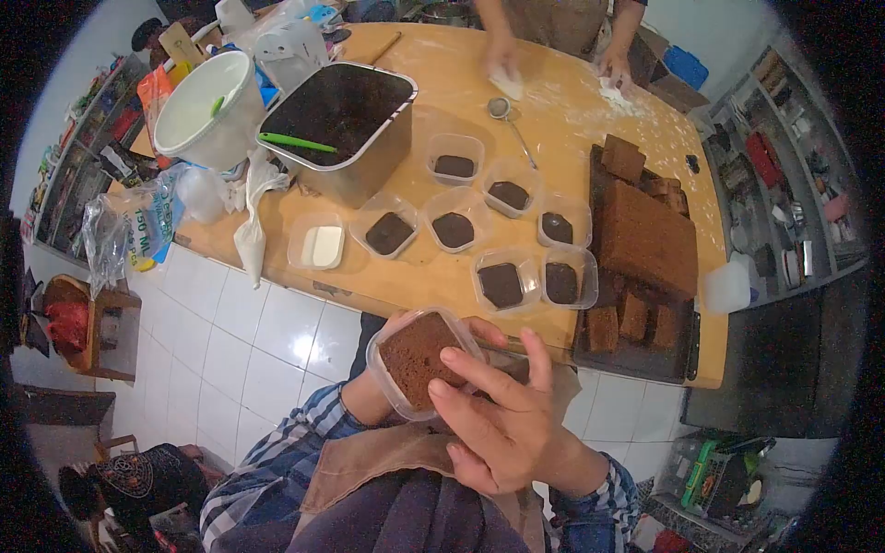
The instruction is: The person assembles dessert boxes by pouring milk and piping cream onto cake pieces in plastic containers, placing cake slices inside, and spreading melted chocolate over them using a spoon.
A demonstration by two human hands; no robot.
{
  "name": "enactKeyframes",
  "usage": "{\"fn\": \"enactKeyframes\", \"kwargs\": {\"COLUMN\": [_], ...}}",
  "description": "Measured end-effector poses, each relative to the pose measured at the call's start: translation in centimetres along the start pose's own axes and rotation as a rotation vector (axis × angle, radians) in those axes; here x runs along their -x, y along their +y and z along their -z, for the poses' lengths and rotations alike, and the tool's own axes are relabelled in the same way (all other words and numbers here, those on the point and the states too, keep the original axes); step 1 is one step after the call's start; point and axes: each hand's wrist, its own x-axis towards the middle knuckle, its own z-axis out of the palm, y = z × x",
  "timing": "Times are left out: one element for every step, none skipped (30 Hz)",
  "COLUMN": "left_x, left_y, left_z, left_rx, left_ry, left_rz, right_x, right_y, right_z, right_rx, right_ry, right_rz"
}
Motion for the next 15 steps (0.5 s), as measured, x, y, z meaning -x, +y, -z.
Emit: {"fn": "enactKeyframes", "kwargs": {"left_x": [0.06,0.09,0.11,0.13,0.12,0.10,0.07,0.04,0.06,0.08,0.06,0.07,0.12,0.18,0.22], "left_y": [-0.10,-0.23,-0.31,-0.28,-0.20,-0.12,-0.15,-0.31,-0.30,-0.30,-0.12,0.00,-0.05,-0.17,-0.23], "left_z": [-0.05,-0.16,-0.21,-0.19,-0.14,-0.12,-0.10,-0.07,-0.05,-0.04,-0.03,-0.03,-0.27,-0.73,-0.99], "left_rx": [0.010,0.020,0.031,0.056,0.081,0.106,0.126,0.146,0.151,0.155,0.142,0.130,0.100,0.071,0.041], "left_ry": [0.018,0.037,0.054,0.044,0.033,0.022,-0.036,-0.093,-0.116,-0.138,-0.127,-0.116,-0.053,0.010,0.073], "left_rz": [-0.009,-0.018,-0.027,-0.021,-0.014,-0.008,-0.022,-0.037,-0.033,-0.029,-0.008,0.013,0.018,0.022,0.028], "right_x": [-0.11,-0.28,-0.42,-0.53,-0.61,-0.70,-0.78,-0.82,-0.84,-0.82,-0.78,-0.77,-0.82,-0.93,-1.06], "right_y": [-0.13,-0.29,-0.42,-0.44,-0.39,-0.33,-0.24,-0.15,-0.09,-0.07,-0.04,-0.02,-0.03,-0.06,-0.06], "right_z": [-0.03,-0.14,-0.26,-0.47,-0.75,-0.88,-0.86,-0.80,-0.79,-0.84,-0.91,-0.92,-0.83,-0.67,-0.55], "right_rx": [-0.004,-0.008,-0.010,-0.027,-0.044,-0.060,-0.056,-0.052,-0.050,-0.056,-0.062,-0.067,-0.047,-0.028,-0.008], "right_ry": [0.013,0.026,0.038,0.022,0.006,-0.010,-0.008,-0.005,-0.002,0.008,0.018,0.028,0.027,0.027,0.027], "right_rz": [0.017,0.033,0.049,0.063,0.076,0.091,0.102,0.112,0.121,0.121,0.121,0.122,0.098,0.075,0.050]}}
